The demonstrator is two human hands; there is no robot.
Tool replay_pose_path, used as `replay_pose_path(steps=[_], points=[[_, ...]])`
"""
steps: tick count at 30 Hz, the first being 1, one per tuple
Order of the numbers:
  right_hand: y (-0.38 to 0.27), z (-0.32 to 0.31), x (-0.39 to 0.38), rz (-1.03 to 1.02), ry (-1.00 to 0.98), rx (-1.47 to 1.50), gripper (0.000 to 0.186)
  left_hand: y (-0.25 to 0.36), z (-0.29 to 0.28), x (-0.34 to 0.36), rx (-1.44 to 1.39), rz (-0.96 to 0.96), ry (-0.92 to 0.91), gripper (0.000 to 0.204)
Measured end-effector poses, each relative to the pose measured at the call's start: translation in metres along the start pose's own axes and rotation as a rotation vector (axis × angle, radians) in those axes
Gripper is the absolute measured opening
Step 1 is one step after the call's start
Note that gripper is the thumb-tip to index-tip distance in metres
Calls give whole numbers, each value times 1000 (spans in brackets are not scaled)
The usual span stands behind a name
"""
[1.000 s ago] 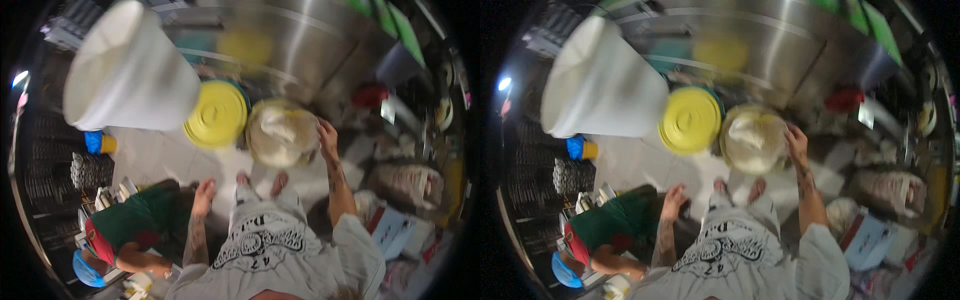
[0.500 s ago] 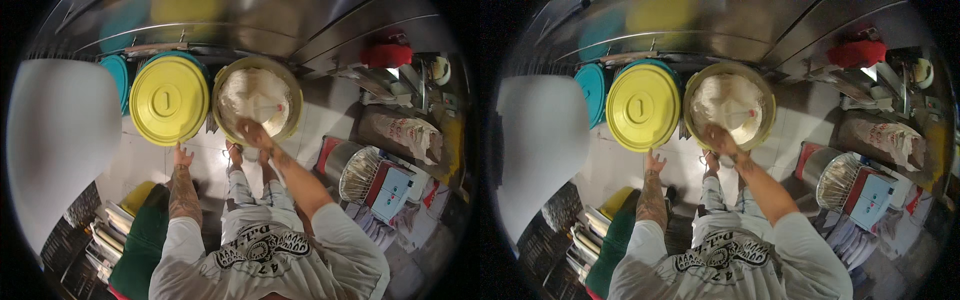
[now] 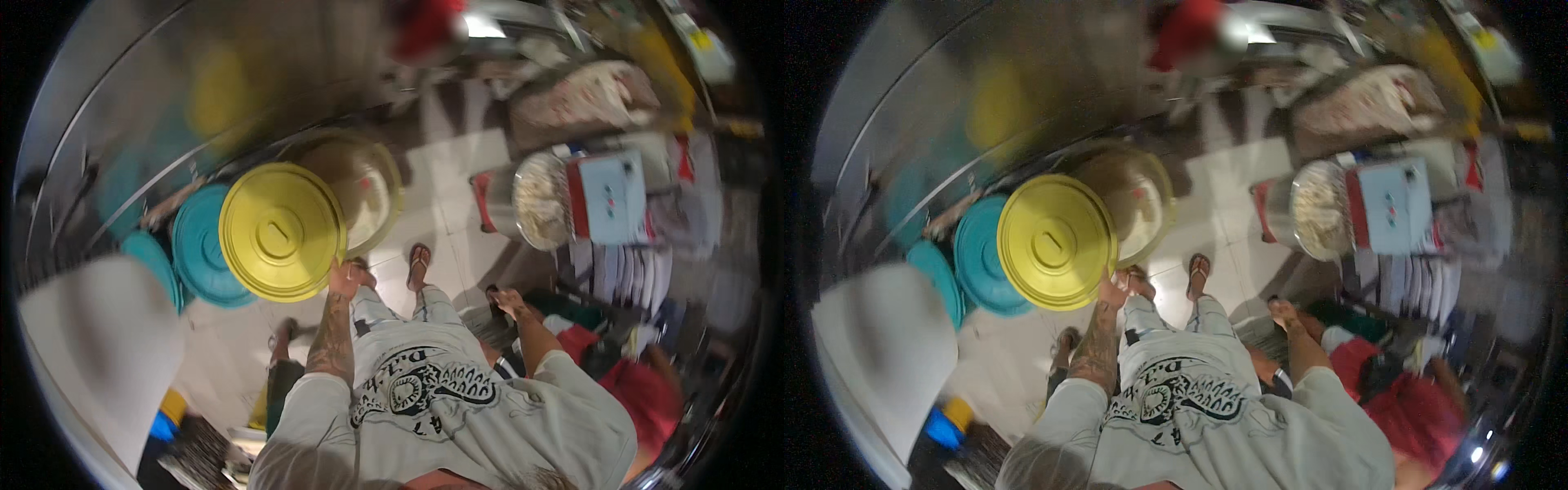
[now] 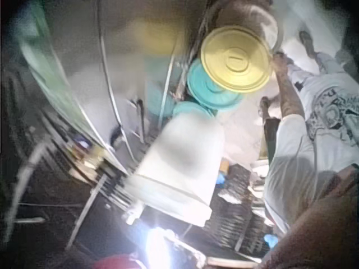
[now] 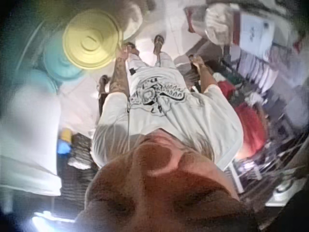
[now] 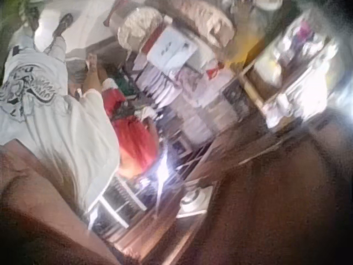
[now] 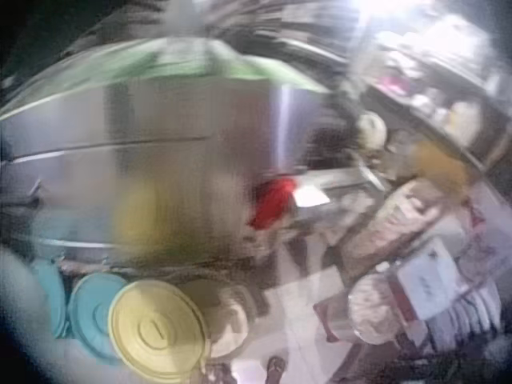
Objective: The person scoops flour from bins into a bucket, weighs it on a hanging scale, adds other ingredients from containers weighed on a digital scale, mixes the ingredients in a basin by hand, and feeds portions of dough into a machine.
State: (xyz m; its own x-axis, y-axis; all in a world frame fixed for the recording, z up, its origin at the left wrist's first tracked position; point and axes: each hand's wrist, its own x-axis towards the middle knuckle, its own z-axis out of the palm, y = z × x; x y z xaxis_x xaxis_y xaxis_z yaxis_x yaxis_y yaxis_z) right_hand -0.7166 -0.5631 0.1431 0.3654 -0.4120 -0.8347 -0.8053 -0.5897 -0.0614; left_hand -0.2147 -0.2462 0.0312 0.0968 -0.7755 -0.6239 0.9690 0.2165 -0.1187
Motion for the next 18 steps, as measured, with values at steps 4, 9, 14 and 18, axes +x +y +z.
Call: replay_pose_path(steps=[4, 9, 14, 18], points=[[-85, -37, 1, 50, 96, 955, 43, -50, 103, 10, 1447, -610, -32, 39], [-121, -85, -11, -321, 413, 965, 48, -22, 87, 14, 1887, 75, -35, 49], [-26, -43, 11, -144, 541, 1118, 46, 30, 127, -44, 3182, 178, -294, 33], [85, 23, 26, 318, 516, 1378, 31, -32, 189, -30, 2733, -219, 149, 37]])
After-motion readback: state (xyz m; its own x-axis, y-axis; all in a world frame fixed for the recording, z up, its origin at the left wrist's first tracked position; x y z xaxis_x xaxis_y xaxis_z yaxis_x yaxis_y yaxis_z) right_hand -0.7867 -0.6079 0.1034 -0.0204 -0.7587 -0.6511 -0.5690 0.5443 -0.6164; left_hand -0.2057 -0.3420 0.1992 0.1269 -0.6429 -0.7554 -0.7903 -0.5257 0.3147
